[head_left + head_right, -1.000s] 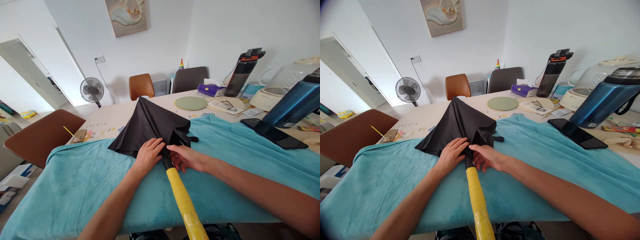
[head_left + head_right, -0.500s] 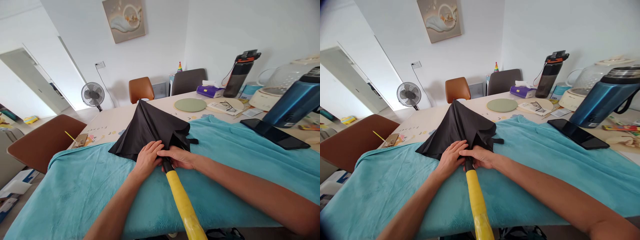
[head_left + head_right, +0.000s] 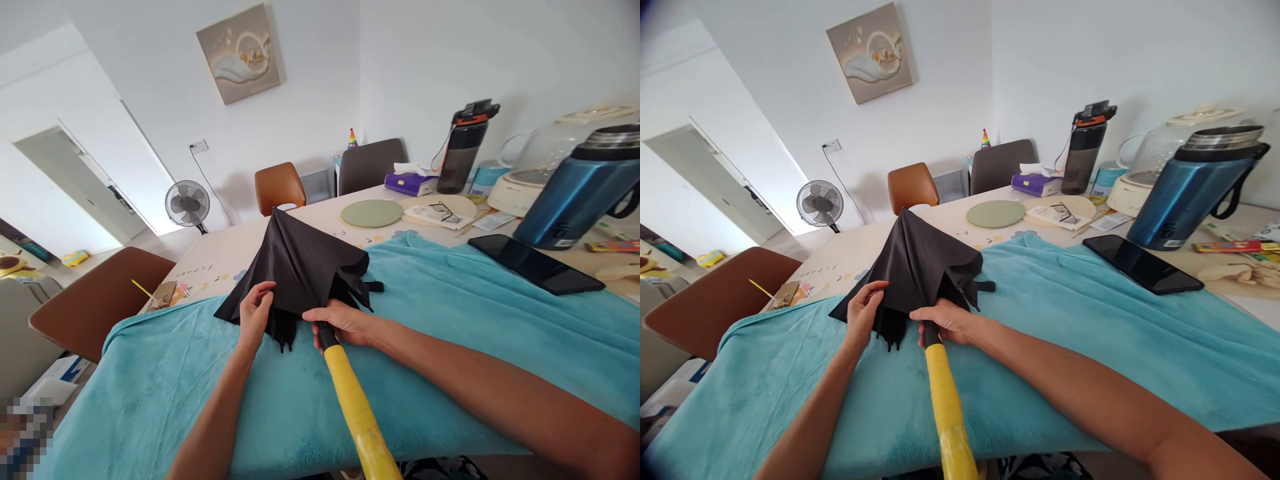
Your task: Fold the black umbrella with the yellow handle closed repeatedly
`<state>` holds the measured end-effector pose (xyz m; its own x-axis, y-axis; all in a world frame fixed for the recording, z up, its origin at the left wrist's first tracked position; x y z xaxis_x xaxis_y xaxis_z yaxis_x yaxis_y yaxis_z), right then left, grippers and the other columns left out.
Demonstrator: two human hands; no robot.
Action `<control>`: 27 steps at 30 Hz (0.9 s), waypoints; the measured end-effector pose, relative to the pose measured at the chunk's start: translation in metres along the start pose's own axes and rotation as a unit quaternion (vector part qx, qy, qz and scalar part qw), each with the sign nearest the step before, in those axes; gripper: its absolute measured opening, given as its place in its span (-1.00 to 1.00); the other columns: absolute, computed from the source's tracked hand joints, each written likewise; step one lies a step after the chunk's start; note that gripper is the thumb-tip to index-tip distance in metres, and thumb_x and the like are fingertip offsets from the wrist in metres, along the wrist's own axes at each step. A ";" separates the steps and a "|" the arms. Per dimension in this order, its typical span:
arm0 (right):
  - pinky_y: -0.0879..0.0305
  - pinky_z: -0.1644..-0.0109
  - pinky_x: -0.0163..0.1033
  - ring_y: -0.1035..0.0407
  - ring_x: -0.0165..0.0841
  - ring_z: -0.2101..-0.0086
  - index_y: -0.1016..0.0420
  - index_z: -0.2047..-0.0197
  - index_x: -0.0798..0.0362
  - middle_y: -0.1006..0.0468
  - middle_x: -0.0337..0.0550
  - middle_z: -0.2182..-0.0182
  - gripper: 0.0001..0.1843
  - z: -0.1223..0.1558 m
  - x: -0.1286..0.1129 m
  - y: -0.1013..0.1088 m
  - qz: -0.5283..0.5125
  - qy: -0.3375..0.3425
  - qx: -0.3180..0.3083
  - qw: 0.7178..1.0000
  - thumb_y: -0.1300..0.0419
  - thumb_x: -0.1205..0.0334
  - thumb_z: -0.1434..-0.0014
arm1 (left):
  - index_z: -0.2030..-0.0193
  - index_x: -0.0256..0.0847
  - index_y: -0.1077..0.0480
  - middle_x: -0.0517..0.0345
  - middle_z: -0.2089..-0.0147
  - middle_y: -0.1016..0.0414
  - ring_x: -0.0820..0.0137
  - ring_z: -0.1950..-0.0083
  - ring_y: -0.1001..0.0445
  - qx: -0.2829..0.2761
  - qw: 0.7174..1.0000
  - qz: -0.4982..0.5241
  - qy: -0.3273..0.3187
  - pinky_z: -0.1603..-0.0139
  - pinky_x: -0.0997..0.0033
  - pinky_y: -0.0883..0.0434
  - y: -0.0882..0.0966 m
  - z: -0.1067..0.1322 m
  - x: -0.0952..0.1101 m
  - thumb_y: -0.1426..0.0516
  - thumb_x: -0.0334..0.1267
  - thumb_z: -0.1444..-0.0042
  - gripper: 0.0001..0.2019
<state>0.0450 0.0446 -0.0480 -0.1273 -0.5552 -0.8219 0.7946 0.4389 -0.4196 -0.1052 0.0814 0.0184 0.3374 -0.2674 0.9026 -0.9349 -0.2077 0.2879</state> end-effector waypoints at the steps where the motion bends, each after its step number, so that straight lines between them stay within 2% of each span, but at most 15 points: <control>1: -0.41 0.48 -0.20 -0.43 -0.29 0.57 -0.25 0.41 0.14 -0.39 -0.22 0.61 -0.78 0.000 0.000 0.000 -0.003 0.007 -0.003 1.000 -0.23 0.23 0.01 | 0.14 -0.24 -0.40 0.09 0.18 -0.47 0.41 0.19 -0.42 0.015 1.000 -0.018 0.001 0.17 0.46 -0.35 0.004 -0.001 -0.001 -0.03 -0.23 -0.02 -0.72; 3: -0.41 0.48 -0.20 -0.44 -0.27 0.55 -0.26 0.42 0.16 -0.40 -0.20 0.60 -0.81 -0.001 0.000 0.001 -0.004 0.017 -0.004 1.000 -0.22 0.27 0.00 | 0.13 -0.25 -0.38 0.09 0.18 -0.47 0.42 0.21 -0.42 0.034 0.998 -0.044 -0.005 0.19 0.45 -0.35 0.006 -0.001 0.004 -0.02 -0.22 -0.03 -0.72; 6: -0.40 0.48 -0.21 -0.43 -0.29 0.59 -0.27 0.39 0.15 -0.38 -0.24 0.64 -0.83 -0.002 0.000 0.003 -0.005 0.019 0.005 1.000 -0.22 0.31 0.00 | 0.14 -0.24 -0.38 0.08 0.13 -0.45 0.43 0.18 -0.42 0.028 0.996 -0.071 -0.050 0.13 0.43 -0.35 -0.006 -0.003 0.034 -0.02 -0.23 -0.04 -0.73; 9: -0.40 0.49 -0.19 -0.42 -0.29 0.60 -0.26 0.36 0.13 -0.38 -0.26 0.66 -0.83 -0.001 -0.002 0.002 -0.012 0.033 0.000 0.999 -0.21 0.34 0.00 | 0.14 -0.21 -0.39 0.10 0.07 -0.43 0.41 0.08 -0.39 -0.038 0.985 -0.118 -0.116 0.05 0.41 -0.33 -0.038 -0.007 0.081 -0.03 -0.27 -0.03 -0.75; 12: -0.40 0.49 -0.19 -0.43 -0.27 0.59 -0.25 0.39 0.14 -0.38 -0.24 0.66 -0.86 0.001 -0.005 0.000 -0.019 0.048 -0.010 0.999 -0.19 0.35 -0.01 | 0.14 -0.18 -0.40 0.13 0.04 -0.42 0.37 0.00 -0.34 -0.130 0.956 -0.201 -0.169 0.04 0.39 -0.33 -0.076 -0.013 0.121 -0.06 -0.29 0.00 -0.74; 15: -0.41 0.47 -0.19 -0.42 -0.28 0.59 -0.24 0.43 0.14 -0.38 -0.24 0.66 -0.84 0.003 -0.006 0.000 -0.027 0.053 -0.019 0.998 -0.20 0.35 -0.01 | 0.13 -0.16 -0.40 0.15 0.05 -0.43 0.34 -0.01 -0.32 -0.194 0.921 -0.277 -0.196 0.00 0.35 -0.30 -0.100 -0.015 0.143 -0.06 -0.28 -0.01 -0.74; 17: -0.40 0.47 -0.20 -0.42 -0.29 0.60 -0.23 0.43 0.14 -0.38 -0.24 0.67 -0.83 0.003 -0.006 0.000 -0.033 0.051 -0.024 0.998 -0.21 0.35 -0.01 | 0.12 -0.16 -0.40 0.14 0.06 -0.44 0.35 0.03 -0.35 -0.205 0.910 -0.303 -0.193 0.00 0.34 -0.29 -0.103 -0.014 0.149 -0.05 -0.26 -0.02 -0.73; 19: -0.40 0.48 -0.22 -0.42 -0.30 0.61 -0.23 0.43 0.14 -0.38 -0.24 0.68 -0.81 0.002 -0.005 0.001 -0.040 0.044 -0.020 0.998 -0.22 0.33 -0.01 | 0.11 -0.16 -0.40 0.15 0.06 -0.44 0.37 0.06 -0.36 -0.199 0.910 -0.318 -0.177 0.02 0.37 -0.29 -0.094 -0.012 0.148 -0.04 -0.25 -0.03 -0.72; 21: -0.40 0.50 -0.23 -0.41 -0.31 0.61 -0.22 0.43 0.14 -0.38 -0.24 0.67 -0.79 0.002 -0.004 0.003 -0.048 0.035 -0.013 0.998 -0.23 0.31 -0.01 | 0.17 -0.16 -0.42 0.17 0.12 -0.47 0.39 0.12 -0.39 -0.172 0.912 -0.341 -0.148 0.09 0.42 -0.30 -0.073 -0.007 0.140 -0.03 -0.24 -0.02 -0.75; 25: -0.41 0.49 -0.21 -0.41 -0.31 0.61 -0.22 0.42 0.14 -0.38 -0.24 0.68 -0.80 0.002 -0.005 0.003 -0.063 0.029 -0.017 0.997 -0.22 0.32 -0.02 | 0.43 -0.20 -0.40 0.20 0.46 -0.44 0.43 0.40 -0.37 -0.039 0.900 -0.434 -0.030 0.40 0.47 -0.25 -0.001 0.012 0.105 -0.01 -0.11 -0.03 -0.76; 27: -0.41 0.49 -0.20 -0.41 -0.31 0.61 -0.22 0.41 0.14 -0.38 -0.24 0.68 -0.81 0.003 -0.005 0.002 -0.066 0.028 -0.021 0.997 -0.21 0.32 -0.03 | 0.53 -0.23 -0.35 0.20 0.58 -0.36 0.47 0.53 -0.29 -0.010 0.900 -0.433 0.043 0.53 0.50 -0.16 0.025 0.029 0.079 0.02 -0.02 -0.04 -0.66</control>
<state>0.0485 0.0463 -0.0436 -0.2634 -0.5705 -0.7779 0.7431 0.3942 -0.5407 -0.0990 0.0278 0.0872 0.9318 0.0607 0.3579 -0.3273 -0.2858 0.9007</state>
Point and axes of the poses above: each hand's wrist, its own z-axis away from the middle knuckle, its own y-axis out of the back of the hand, x = y × z, the point moved 9 cm from there along -z, towards the middle knuckle
